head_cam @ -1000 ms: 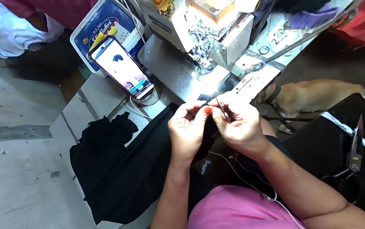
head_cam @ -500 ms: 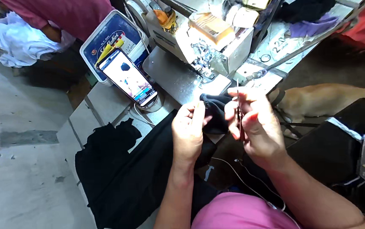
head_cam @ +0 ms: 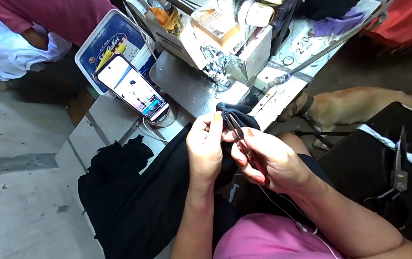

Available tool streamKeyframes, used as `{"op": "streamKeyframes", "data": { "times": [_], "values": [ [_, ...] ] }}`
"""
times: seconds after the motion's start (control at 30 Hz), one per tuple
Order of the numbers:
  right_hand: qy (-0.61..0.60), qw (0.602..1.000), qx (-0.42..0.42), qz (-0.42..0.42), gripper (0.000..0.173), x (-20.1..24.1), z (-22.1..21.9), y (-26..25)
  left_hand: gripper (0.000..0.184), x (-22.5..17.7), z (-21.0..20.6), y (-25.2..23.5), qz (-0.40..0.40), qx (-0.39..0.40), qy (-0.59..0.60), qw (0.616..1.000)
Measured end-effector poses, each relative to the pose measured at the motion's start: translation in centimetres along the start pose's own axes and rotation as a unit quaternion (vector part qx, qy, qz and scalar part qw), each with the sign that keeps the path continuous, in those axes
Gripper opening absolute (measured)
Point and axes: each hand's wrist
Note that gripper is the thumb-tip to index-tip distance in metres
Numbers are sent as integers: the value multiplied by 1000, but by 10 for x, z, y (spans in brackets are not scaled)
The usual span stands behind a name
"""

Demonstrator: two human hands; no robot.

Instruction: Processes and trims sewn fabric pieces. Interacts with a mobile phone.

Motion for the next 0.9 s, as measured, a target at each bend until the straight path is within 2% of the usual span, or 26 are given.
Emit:
{"op": "streamKeyframes", "data": {
  "times": [0.9],
  "values": [
    [48,998,11,50,35,-5,7,-3,17,1,2,2,-13,16,-37,999]
  ]
}}
Point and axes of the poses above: each hand's wrist, its own y-axis away from the middle knuckle, its own z-axis out of the back of the hand, x = y × z, and after that the axes turned 1 degree about -z, right-handed
